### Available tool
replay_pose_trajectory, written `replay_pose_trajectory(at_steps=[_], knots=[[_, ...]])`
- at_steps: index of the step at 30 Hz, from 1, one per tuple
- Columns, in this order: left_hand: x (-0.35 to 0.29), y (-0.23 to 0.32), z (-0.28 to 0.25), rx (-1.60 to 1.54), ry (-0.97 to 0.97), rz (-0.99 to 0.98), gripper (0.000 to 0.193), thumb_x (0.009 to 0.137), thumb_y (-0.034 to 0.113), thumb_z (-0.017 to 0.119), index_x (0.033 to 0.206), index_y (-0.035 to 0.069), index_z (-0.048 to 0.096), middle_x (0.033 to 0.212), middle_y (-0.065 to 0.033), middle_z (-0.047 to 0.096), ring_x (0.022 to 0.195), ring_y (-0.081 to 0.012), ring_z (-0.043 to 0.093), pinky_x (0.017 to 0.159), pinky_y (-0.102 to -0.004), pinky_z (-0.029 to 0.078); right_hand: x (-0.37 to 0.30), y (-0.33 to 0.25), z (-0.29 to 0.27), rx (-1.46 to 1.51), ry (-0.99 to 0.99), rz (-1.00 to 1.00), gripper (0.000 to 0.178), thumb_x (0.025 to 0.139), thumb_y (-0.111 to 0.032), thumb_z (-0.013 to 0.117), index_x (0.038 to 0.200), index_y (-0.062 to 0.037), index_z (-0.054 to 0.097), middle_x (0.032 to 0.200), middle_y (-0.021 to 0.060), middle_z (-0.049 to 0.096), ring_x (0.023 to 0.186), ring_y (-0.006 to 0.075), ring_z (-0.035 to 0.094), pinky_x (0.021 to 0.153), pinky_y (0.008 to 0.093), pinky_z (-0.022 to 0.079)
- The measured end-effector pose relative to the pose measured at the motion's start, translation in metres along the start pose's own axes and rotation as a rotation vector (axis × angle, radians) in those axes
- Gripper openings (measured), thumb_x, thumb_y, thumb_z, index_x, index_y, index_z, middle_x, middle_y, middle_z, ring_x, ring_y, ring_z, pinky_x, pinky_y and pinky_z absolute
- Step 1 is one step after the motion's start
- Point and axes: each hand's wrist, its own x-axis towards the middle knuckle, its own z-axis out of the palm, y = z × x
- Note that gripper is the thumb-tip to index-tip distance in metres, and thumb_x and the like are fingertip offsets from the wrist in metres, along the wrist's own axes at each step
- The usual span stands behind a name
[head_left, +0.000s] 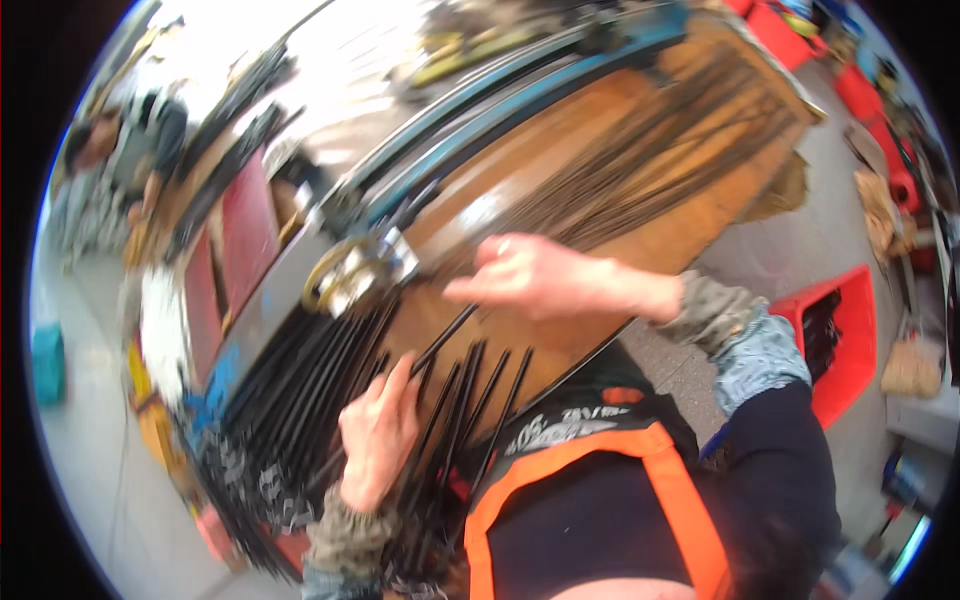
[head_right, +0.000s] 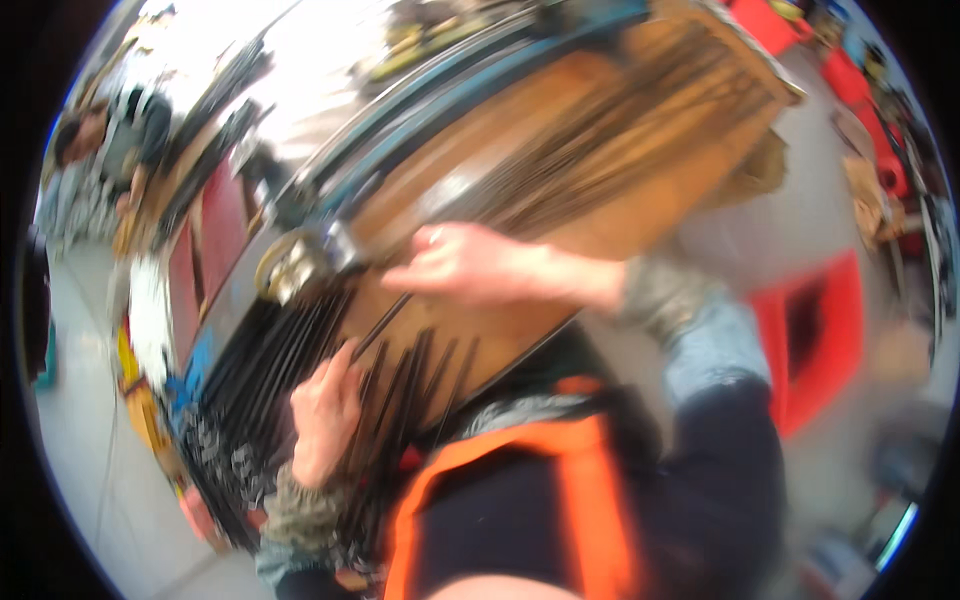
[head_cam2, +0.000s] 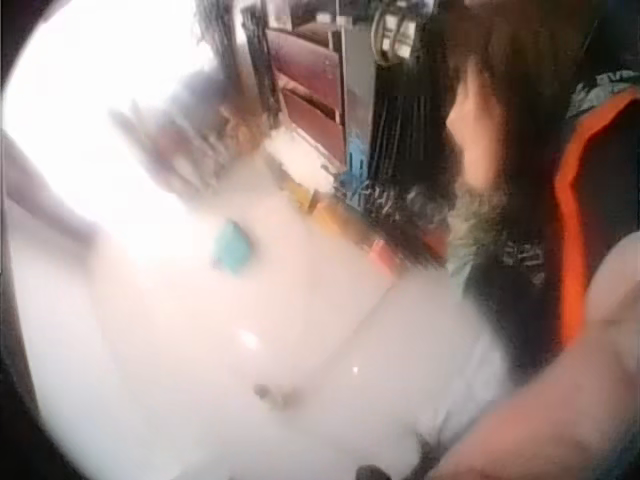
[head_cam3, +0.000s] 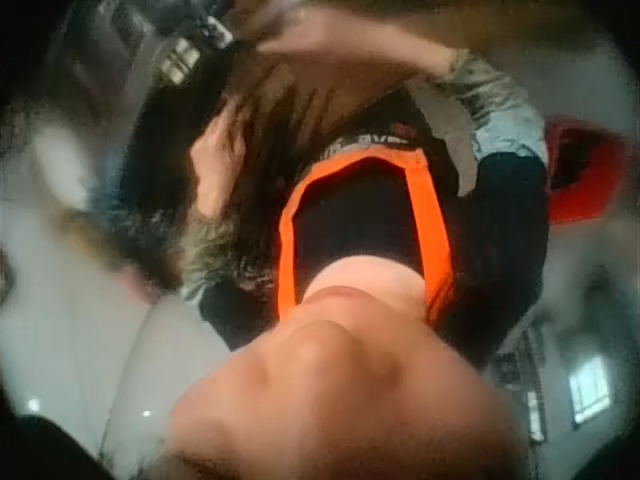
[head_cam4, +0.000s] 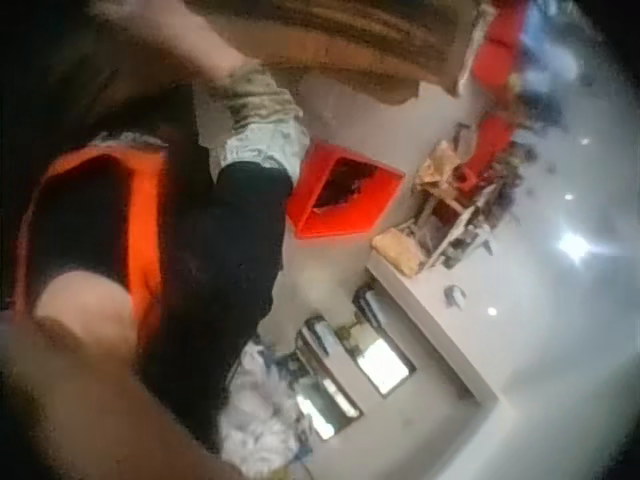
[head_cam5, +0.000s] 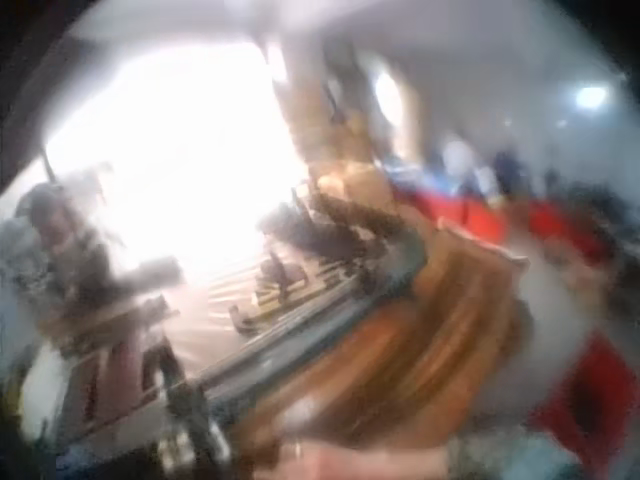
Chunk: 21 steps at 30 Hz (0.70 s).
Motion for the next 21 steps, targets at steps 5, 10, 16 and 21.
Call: replay_pose_trajectory(at_steps=[5, 10, 16, 21], knots=[[0.052, 0.020, -0.034, 0.051, -0.054, 0.084, 0.029, 0.090, 0.008, 0.063, 0.118, 0.010, 0.064, 0.083, -0.0137, 0.064, 0.071, -0.0346, 0.065, 0.059, -0.0431, 0.050, 0.007, 0.006, -0.023, -0.062, 0.195, -0.030, 0.051, 0.083, -0.014, 0.066, 0.131, -0.0034, 0.057, 0.107, 0.0070, 0.065, 0.103, 0.0273, 0.060, 0.089, 0.0371, 0.051], [0.127, 0.024, -0.088, 0.076, 0.195, 0.272, 0.027, 0.090, 0.000, 0.060, 0.116, 0.002, 0.061, 0.085, -0.0177, 0.059, 0.077, -0.0380, 0.062, 0.065, -0.0443, 0.049, -0.085, 0.121, -0.086, -0.460, 0.521, 0.488, 0.049, 0.087, -0.012, 0.070, 0.134, -0.0088, 0.057, 0.077, 0.0113, 0.071, 0.065, 0.0230, 0.069, 0.066, 0.0333, 0.058], [0.195, 0.026, -0.073, 0.143, 0.089, 0.375, 0.031, 0.091, 0.005, 0.062, 0.122, 0.004, 0.060, 0.084, -0.0150, 0.061, 0.074, -0.0346, 0.062, 0.063, -0.0448, 0.049, -0.058, 0.138, -0.110, -0.210, 0.340, 0.478, 0.051, 0.084, -0.013, 0.074, 0.133, -0.0087, 0.058, 0.086, 0.0130, 0.072, 0.076, 0.0247, 0.071, 0.070, 0.0342, 0.057], [0.200, 0.018, -0.055, 0.252, 0.008, 0.419, 0.028, 0.090, 0.014, 0.065, 0.117, 0.011, 0.062, 0.076, -0.0093, 0.055, 0.071, -0.0295, 0.062, 0.062, -0.0412, 0.050, -0.012, 0.114, -0.089, -0.254, 0.242, 0.324, 0.053, 0.084, -0.018, 0.075, 0.134, -0.0118, 0.057, 0.085, 0.0100, 0.069, 0.072, 0.0229, 0.067, 0.067, 0.0360, 0.056]])
